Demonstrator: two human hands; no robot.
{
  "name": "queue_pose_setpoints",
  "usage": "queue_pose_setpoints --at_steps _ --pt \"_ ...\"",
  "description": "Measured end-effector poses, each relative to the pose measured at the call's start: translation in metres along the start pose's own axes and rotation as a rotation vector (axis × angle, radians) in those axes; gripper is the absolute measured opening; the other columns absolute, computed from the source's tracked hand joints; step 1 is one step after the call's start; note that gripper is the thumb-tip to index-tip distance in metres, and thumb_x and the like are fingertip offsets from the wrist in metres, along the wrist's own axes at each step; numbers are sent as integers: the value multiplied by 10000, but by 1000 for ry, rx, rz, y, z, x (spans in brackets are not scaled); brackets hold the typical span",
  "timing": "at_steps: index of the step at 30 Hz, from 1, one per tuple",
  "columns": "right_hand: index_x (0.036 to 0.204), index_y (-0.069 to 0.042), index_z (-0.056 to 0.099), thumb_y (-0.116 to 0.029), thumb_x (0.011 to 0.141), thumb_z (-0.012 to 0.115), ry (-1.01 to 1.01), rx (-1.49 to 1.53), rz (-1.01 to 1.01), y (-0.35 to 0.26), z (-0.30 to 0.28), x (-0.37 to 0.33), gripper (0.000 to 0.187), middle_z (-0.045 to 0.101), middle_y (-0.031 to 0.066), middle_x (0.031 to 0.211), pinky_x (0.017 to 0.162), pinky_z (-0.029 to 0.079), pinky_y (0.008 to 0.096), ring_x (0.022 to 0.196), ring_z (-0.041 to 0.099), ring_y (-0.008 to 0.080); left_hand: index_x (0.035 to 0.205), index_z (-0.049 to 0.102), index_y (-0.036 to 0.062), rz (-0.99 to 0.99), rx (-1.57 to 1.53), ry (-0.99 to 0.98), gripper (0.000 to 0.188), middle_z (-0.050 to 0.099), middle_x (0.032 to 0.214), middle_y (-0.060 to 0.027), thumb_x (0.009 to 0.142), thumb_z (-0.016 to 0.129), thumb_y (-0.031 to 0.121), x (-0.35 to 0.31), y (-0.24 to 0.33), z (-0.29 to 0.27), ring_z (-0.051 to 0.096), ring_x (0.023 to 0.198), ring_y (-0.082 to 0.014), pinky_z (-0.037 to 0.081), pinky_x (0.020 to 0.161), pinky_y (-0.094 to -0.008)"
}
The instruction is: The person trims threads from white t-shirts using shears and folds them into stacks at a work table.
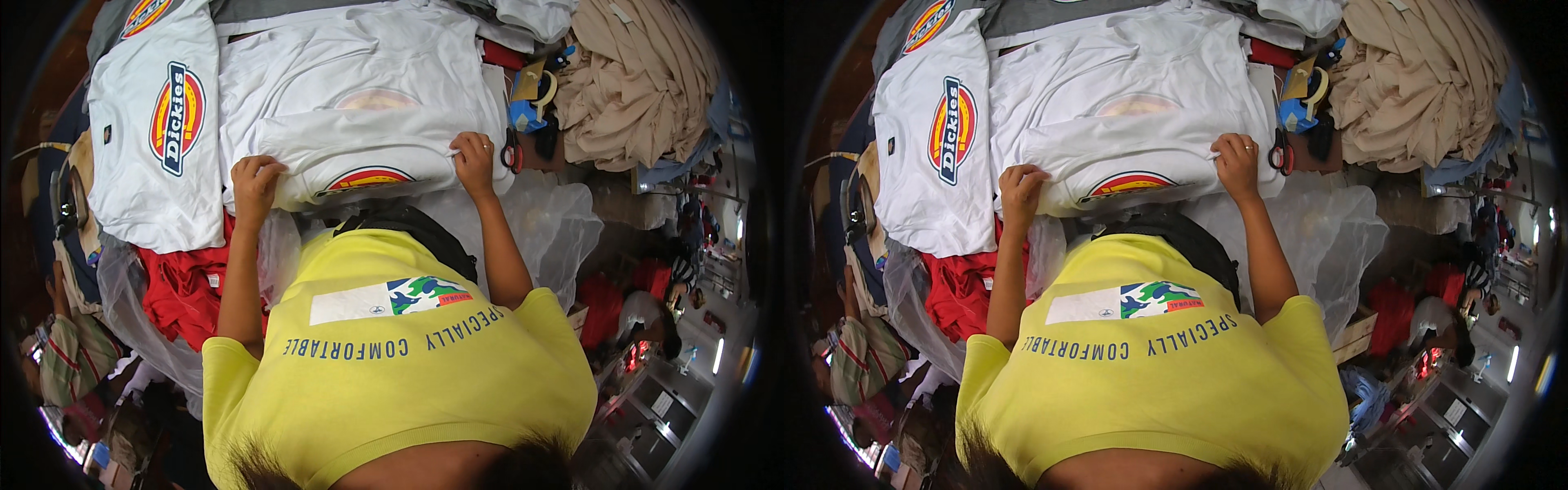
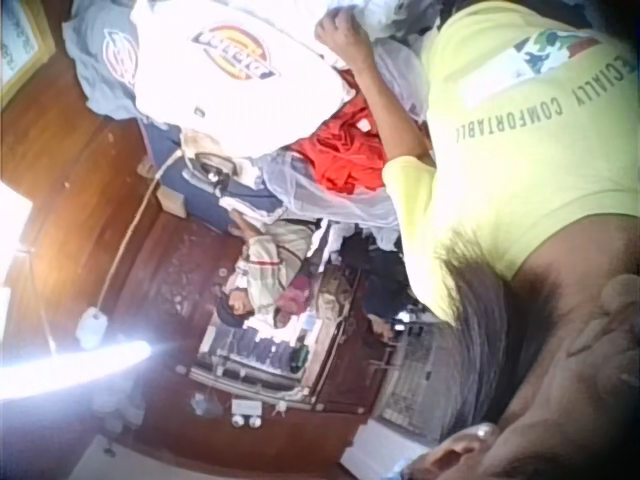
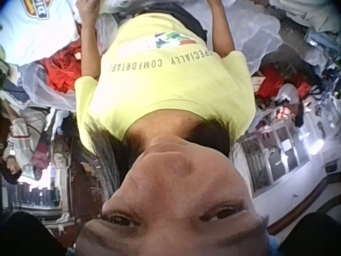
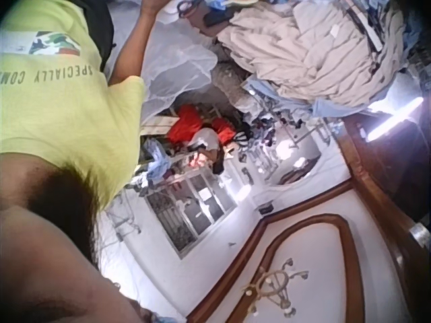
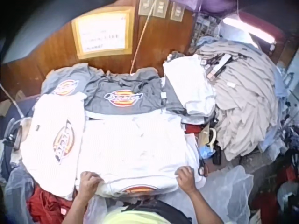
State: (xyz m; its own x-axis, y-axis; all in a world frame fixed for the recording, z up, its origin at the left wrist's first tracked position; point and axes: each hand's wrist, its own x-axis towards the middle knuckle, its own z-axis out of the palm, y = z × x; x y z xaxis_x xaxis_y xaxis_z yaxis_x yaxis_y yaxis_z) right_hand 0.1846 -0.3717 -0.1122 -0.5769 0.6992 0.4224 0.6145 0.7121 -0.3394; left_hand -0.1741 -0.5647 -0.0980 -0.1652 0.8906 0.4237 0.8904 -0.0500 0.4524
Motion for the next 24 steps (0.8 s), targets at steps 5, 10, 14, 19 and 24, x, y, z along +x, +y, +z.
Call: queue_pose_setpoints --at_steps 5,10,14,19,24 --pt "779 -103 574 17 645 537 9 9 21 -4 1 -2 184 545 11 860 796 357 354 876 500 210 817 628 120 -36 44 -48 211 569 884 -15 654 602 -12 5 8 -3 533 841 -219 365 780 -344" --pt "791 -99 582 28 647 531 61 23 67 -5 6 -10 199 567 20 883 789 365 349 893 516 216 902 605 87 -89 122 -34 302 547 927 -73 641 572 -60 30 55 2 526 892 -262 396 770 -360" --pt "802 -87 588 34 657 526 68 26 82 -7 10 -9 199 575 37 885 780 381 354 890 525 234 968 592 41 -109 -280 -80 217 560 917 -120 758 634 72 53 86 51 590 727 -264 479 652 -328" --pt "840 -55 591 31 691 532 172 186 188 3 -5 -7 182 580 79 873 801 407 377 865 544 284 897 634 64 -13 -164 -41 192 606 817 -83 737 677 161 53 77 104 598 661 -247 471 600 -321" --pt "944 -69 578 -56 750 595 313 -159 659 62 -32 -27 195 603 95 888 814 408 374 860 549 290 812 615 73 -171 -192 -75 116 611 762 -84 760 639 174 57 85 99 591 677 -291 455 585 -371"
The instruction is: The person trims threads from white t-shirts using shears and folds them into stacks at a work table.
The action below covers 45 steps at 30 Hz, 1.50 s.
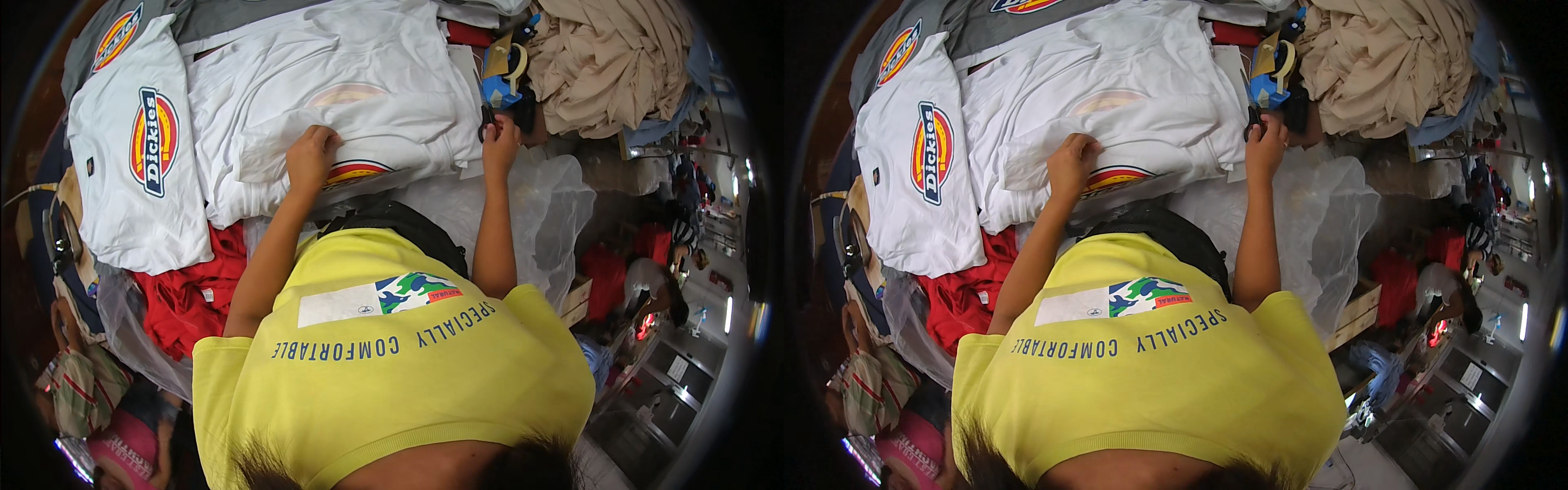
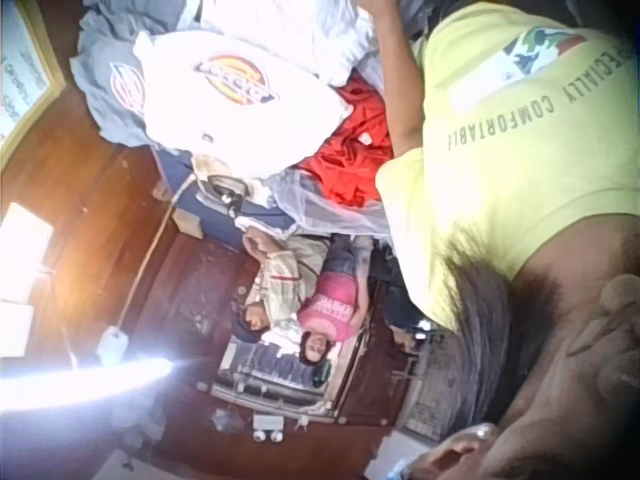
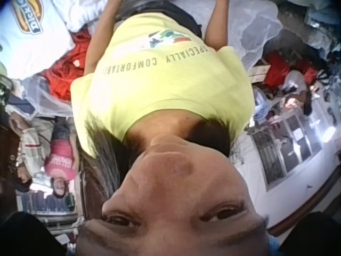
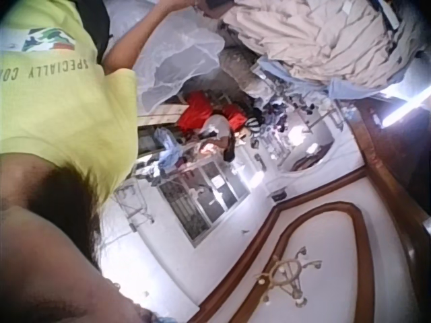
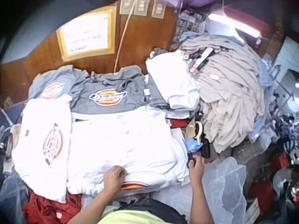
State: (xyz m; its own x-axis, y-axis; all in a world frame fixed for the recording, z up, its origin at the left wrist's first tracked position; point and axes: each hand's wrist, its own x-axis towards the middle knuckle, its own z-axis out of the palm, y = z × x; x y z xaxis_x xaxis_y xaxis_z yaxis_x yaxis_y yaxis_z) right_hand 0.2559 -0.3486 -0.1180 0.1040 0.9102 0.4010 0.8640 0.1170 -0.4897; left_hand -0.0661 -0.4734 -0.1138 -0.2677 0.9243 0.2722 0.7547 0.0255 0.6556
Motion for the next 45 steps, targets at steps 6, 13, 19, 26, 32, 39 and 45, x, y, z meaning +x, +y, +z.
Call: queue_pose_setpoints --at_steps 6,13,19,26,32,39,45 --pt "1039 -59 568 -121 739 657 -310 -73 33 18 -4 20 319 627 97 819 716 465 365 779 596 264 842 550 75 -82 32 -19 134 613 737 -123 849 552 209 4 -4 2 593 653 -312 447 567 -381" --pt "1135 -51 571 27 737 567 -372 337 223 -5 -46 17 406 646 91 809 646 465 255 712 606 128 851 544 66 -73 -62 -52 119 611 787 -127 856 542 185 -2 -5 -8 592 685 -316 454 580 -379" --pt "1217 -152 535 39 688 585 -584 178 -523 -89 -61 -33 565 574 109 938 723 482 330 823 588 237 851 544 70 -2 -65 23 84 576 826 -93 837 564 150 -4 -3 -8 576 663 -307 452 556 -384" --pt "1208 -154 540 -27 686 608 -577 44 -820 -118 -36 -41 542 550 111 939 738 478 350 837 581 263 840 556 70 31 -44 56 90 530 837 -73 828 580 156 -10 0 -8 563 643 -291 443 529 -376" --pt "1209 -151 540 -22 678 604 -568 70 -879 -122 -24 -36 550 556 111 919 744 476 356 835 583 261 833 556 62 71 -41 91 90 526 825 -75 824 588 145 -11 0 -6 558 626 -283 437 525 -371" --pt "1203 -154 546 -26 673 602 -595 60 -897 -116 -34 -30 548 552 106 901 733 476 348 807 581 253 835 550 59 46 -75 114 78 527 821 -78 832 580 131 -12 -3 -3 559 629 -278 434 523 -364" --pt "1195 -146 552 -25 703 568 -555 70 -901 -125 -17 -38 507 548 101 886 727 477 340 768 578 240 831 556 59 102 -37 91 76 530 819 -79 821 592 126 -15 -6 -3 561 629 -272 436 519 -361"
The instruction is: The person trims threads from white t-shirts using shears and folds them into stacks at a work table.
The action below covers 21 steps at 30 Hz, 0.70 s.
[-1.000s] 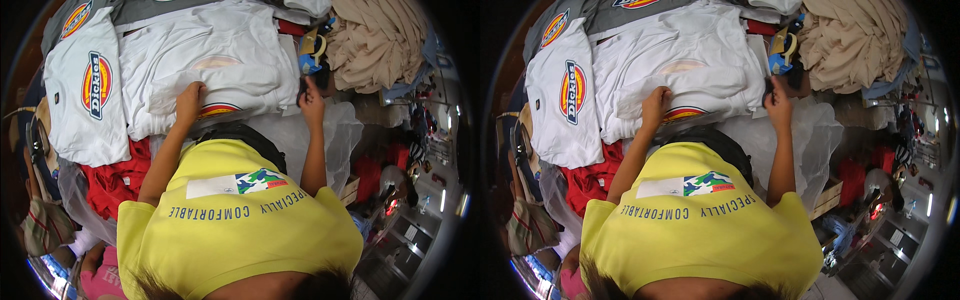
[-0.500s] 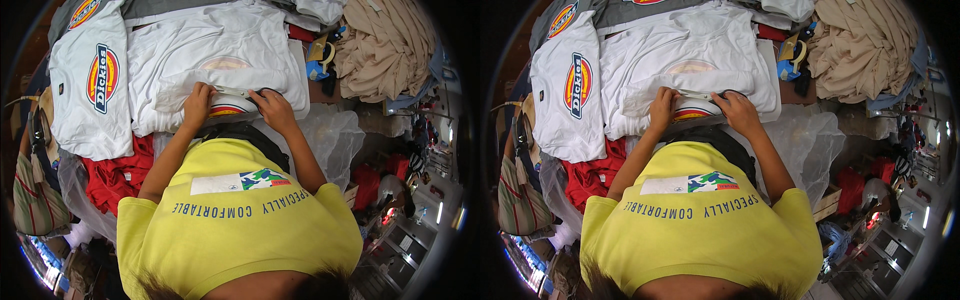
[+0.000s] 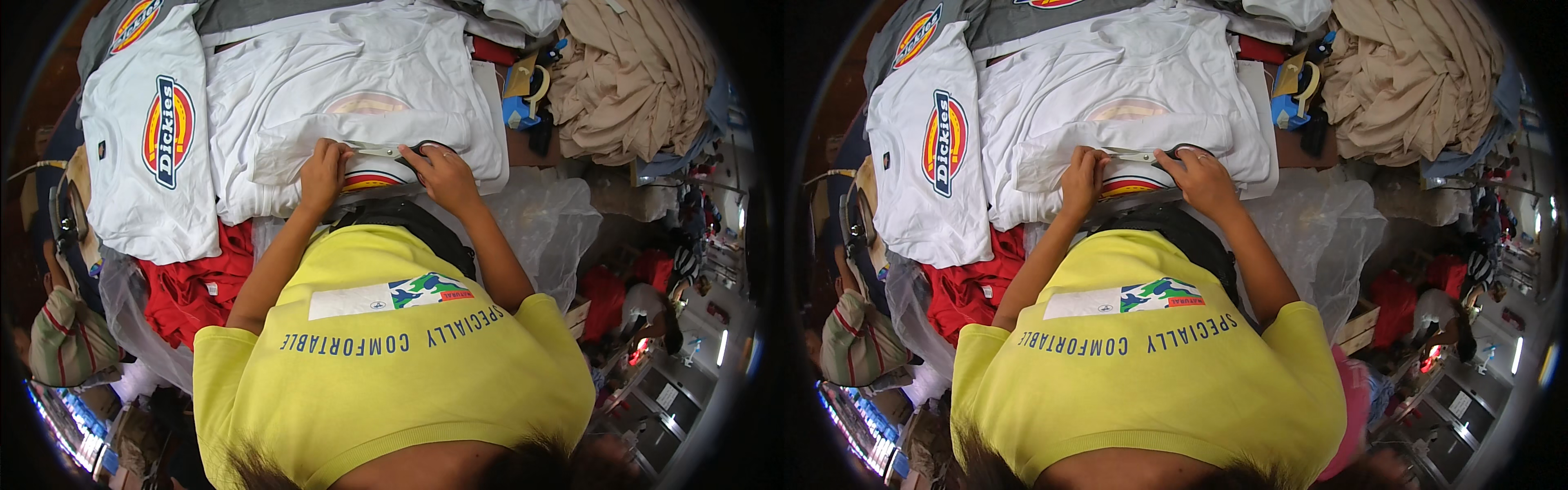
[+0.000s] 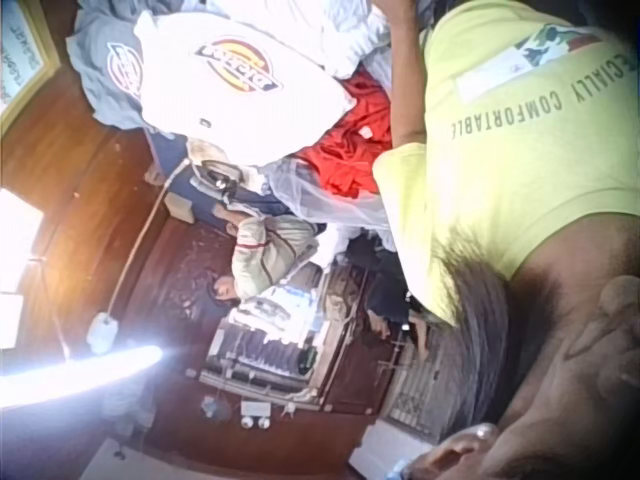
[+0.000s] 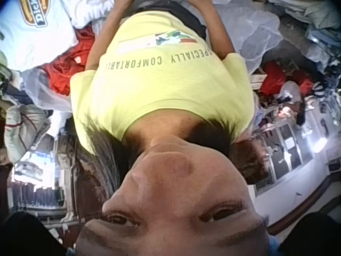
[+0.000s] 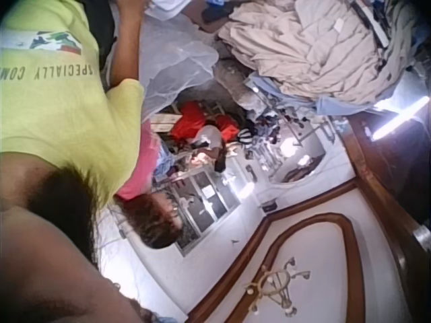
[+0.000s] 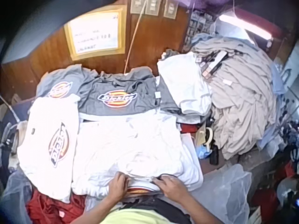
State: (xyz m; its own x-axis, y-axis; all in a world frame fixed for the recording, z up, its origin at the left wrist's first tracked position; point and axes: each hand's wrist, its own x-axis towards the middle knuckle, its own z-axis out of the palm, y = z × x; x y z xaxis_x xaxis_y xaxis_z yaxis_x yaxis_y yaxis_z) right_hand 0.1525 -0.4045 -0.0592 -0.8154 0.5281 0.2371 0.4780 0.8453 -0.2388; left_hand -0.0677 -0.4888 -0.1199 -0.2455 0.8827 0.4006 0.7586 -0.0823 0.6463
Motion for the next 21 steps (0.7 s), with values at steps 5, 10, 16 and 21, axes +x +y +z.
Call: queue_pose_setpoints --at_steps 5,10,16,21 --pt "1186 -135 557 -20 726 531 13 -5 -21 2 10 2 476 542 93 863 702 481 333 747 576 234 828 561 62 14 3 3 74 534 814 -76 815 598 125 0 2 0 558 623 -270 433 510 -360" --pt "1192 -138 547 -6 723 536 62 14 63 8 8 -3 488 538 76 838 669 483 323 744 575 225 819 561 51 -27 -65 -75 74 534 810 -86 816 595 117 -1 5 -6 553 632 -288 424 537 -370" --pt "1168 -104 519 -15 775 521 464 0 578 93 -18 -36 403 599 147 1015 757 466 393 910 581 336 838 558 23 -5 -123 -154 87 541 848 -137 801 599 90 -21 -2 -58 536 748 -321 430 653 -371" --pt "1172 -120 521 -47 777 529 101 -163 703 150 -18 -55 402 592 172 987 765 465 417 912 569 346 1064 503 10 -318 67 296 278 513 1026 -110 789 548 26 -42 -37 -106 491 949 -229 394 777 -305"
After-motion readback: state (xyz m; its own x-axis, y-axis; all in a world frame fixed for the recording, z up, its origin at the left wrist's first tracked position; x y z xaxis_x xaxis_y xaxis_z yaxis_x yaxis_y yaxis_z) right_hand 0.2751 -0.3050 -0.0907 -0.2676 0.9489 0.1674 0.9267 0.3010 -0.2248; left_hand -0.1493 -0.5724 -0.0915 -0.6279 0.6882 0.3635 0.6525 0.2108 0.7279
